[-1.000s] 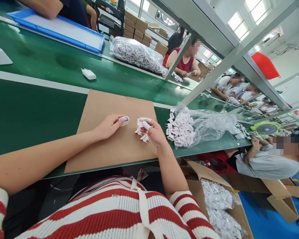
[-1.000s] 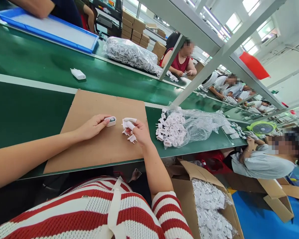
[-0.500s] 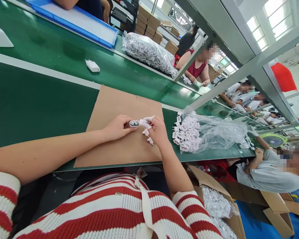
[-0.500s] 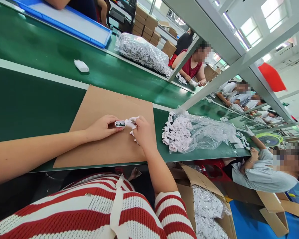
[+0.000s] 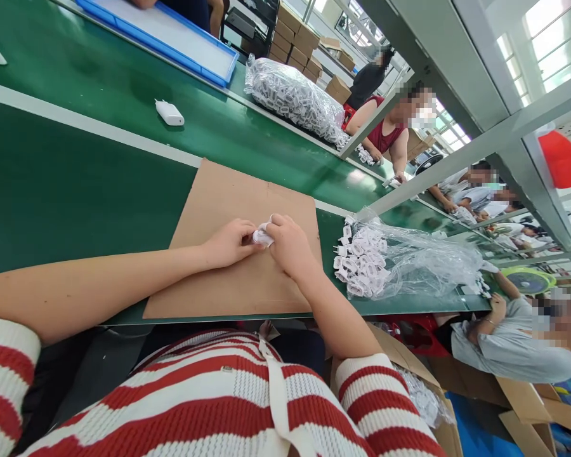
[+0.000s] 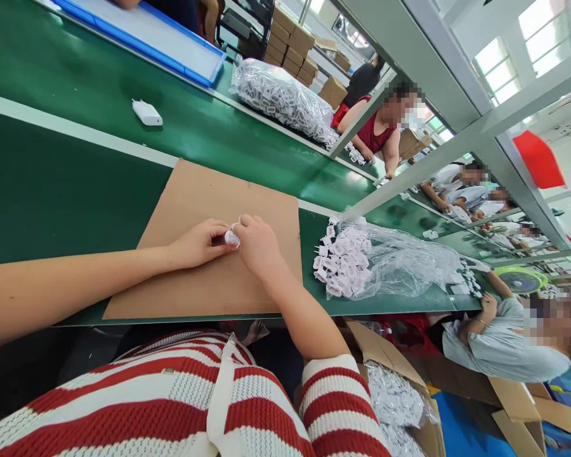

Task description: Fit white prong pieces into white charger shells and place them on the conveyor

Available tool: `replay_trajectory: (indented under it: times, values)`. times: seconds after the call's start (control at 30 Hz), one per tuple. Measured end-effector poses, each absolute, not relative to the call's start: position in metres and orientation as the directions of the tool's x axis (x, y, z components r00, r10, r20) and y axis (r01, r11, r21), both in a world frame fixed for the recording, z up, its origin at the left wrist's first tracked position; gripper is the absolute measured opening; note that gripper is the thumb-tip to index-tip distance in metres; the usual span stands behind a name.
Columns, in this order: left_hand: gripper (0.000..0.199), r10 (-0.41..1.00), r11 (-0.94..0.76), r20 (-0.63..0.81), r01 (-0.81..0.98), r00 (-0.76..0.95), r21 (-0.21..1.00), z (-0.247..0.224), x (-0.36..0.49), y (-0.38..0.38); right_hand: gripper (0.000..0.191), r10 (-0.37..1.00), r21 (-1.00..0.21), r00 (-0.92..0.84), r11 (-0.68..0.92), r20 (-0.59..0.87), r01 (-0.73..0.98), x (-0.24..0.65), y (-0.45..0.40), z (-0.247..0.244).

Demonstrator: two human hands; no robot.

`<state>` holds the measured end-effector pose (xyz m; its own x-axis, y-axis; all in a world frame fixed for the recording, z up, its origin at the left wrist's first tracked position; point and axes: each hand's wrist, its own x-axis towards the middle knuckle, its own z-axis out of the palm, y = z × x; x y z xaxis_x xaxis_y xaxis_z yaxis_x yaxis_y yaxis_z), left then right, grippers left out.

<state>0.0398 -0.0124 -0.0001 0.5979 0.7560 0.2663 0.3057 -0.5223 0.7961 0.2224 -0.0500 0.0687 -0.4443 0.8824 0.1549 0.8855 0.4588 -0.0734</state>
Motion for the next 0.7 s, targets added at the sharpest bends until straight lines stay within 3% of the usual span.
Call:
replay_trajectory:
  times: [0.2, 0.43, 0.6, 0.7]
  values:
    - [0.034, 0.762, -0.493, 0.232, 0.309, 0.605, 0.813, 0.003, 0.039, -0.012, 0.017, 0.894, -0.105, -0.442, 0.448, 0.08, 0.888, 0.225, -0.045, 0.073]
    - [0.036, 0.778, -0.474, 0.211, 0.333, 0.592, 0.815, 0.008, 0.04, -0.012, 0.014, 0.868, 0.007, -0.475, 0.48, 0.147, 0.877, 0.227, -0.045, 0.072]
    - [0.037, 0.753, -0.506, 0.203, 0.353, 0.626, 0.787, 0.012, 0.038, -0.009, 0.011, 0.93, -0.129, -0.353, 0.364, 0.1, 0.922, 0.22, -0.043, 0.073]
    - [0.037, 0.767, -0.499, 0.183, 0.392, 0.615, 0.773, 0.015, 0.039, -0.007, 0.014, 0.949, -0.205, -0.273, 0.303, 0.16, 0.931, 0.215, -0.047, 0.065]
